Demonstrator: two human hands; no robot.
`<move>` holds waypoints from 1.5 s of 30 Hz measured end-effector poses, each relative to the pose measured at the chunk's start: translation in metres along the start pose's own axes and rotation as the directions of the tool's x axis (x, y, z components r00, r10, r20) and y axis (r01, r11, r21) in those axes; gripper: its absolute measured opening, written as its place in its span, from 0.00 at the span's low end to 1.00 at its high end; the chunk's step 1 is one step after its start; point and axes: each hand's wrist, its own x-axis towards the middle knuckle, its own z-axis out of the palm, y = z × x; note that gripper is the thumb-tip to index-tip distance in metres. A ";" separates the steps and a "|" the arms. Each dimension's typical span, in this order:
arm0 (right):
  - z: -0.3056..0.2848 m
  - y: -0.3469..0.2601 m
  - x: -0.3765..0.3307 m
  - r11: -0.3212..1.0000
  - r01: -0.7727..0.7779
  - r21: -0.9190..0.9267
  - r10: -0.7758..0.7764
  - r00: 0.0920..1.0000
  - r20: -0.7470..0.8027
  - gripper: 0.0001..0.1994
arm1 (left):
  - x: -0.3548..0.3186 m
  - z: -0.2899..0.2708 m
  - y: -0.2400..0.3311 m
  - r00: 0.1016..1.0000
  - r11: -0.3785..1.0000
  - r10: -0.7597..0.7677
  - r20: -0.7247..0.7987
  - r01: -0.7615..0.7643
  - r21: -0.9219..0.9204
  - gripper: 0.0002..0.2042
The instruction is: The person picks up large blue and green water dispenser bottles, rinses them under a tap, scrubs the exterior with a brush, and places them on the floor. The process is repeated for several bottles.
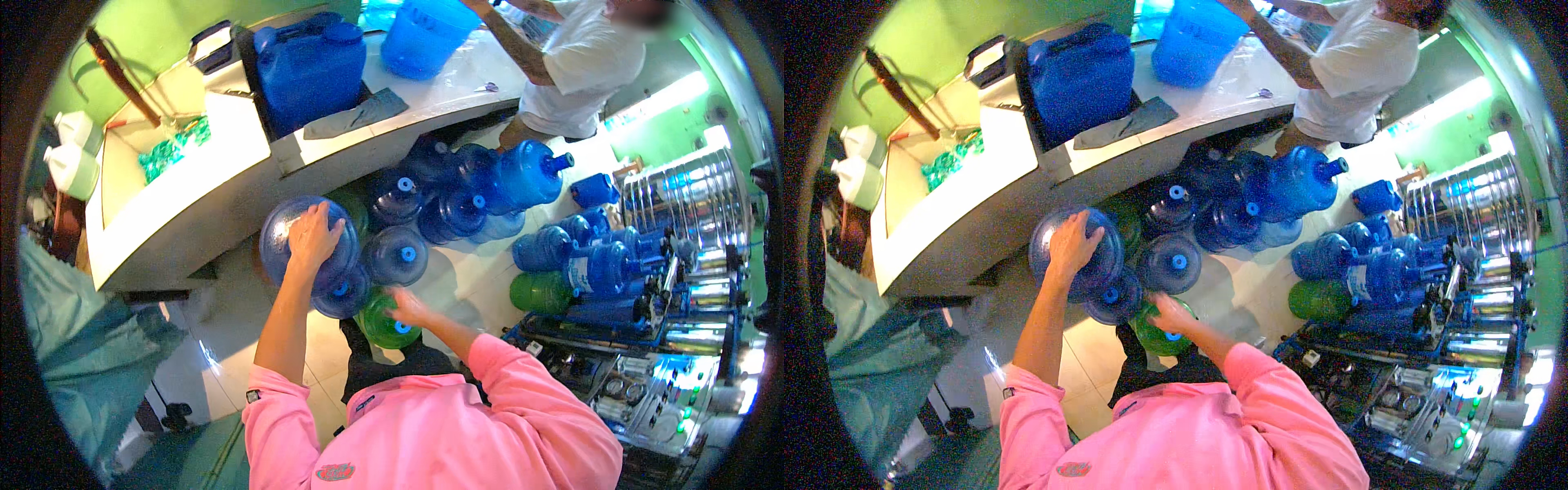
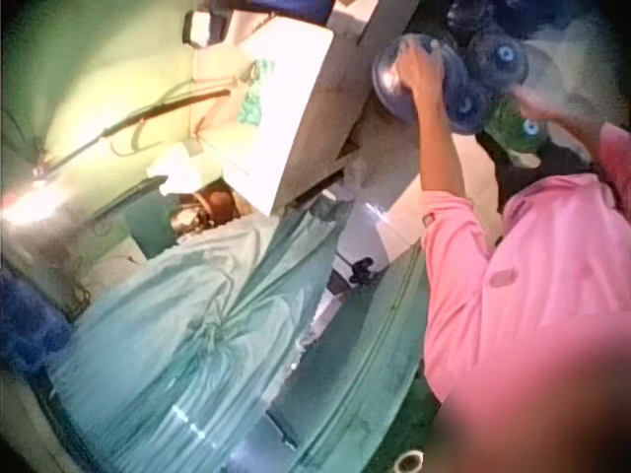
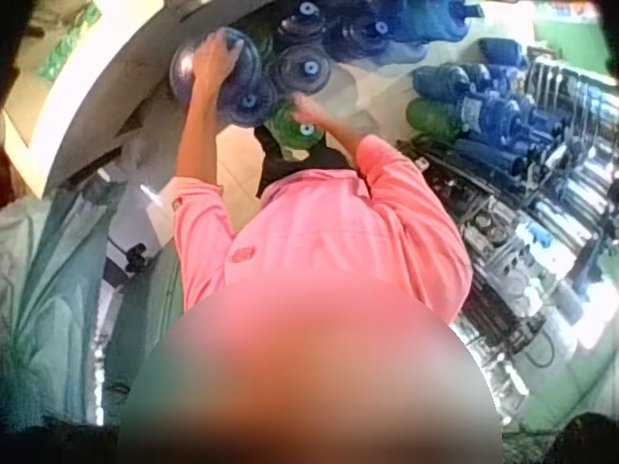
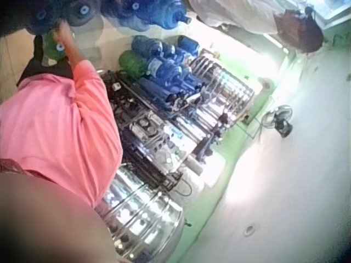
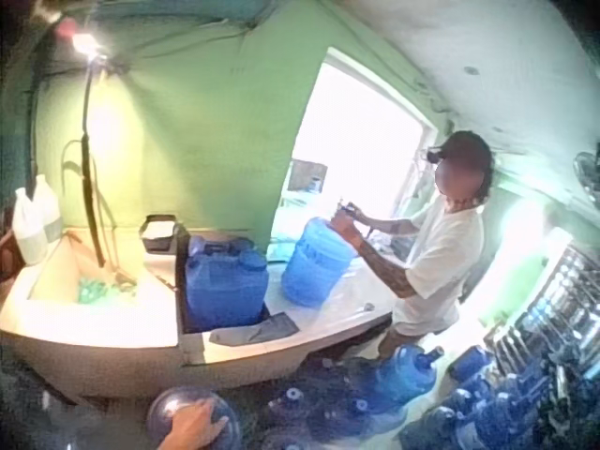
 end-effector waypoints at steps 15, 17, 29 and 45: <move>0.167 0.142 -0.128 0.492 -0.636 0.595 0.675 0.710 0.201 0.24 | 0.007 0.016 -0.005 0.942 0.929 0.318 -0.104 -0.287 0.234 0.22; 0.182 0.142 -0.101 0.495 -0.661 0.564 0.732 0.667 0.139 0.30 | 0.008 0.018 -0.004 0.952 0.932 0.302 -0.052 -0.283 0.225 0.23; 0.197 0.124 -0.036 0.330 -0.592 0.735 0.865 0.501 0.015 0.53 | 0.010 0.023 0.000 0.992 0.969 0.105 0.071 -0.118 0.217 0.21; 0.166 -0.040 -0.128 0.329 -0.665 0.670 0.939 0.154 -0.308 0.31 | 0.011 0.013 -0.030 0.932 0.921 0.359 -0.047 -0.362 -0.142 0.18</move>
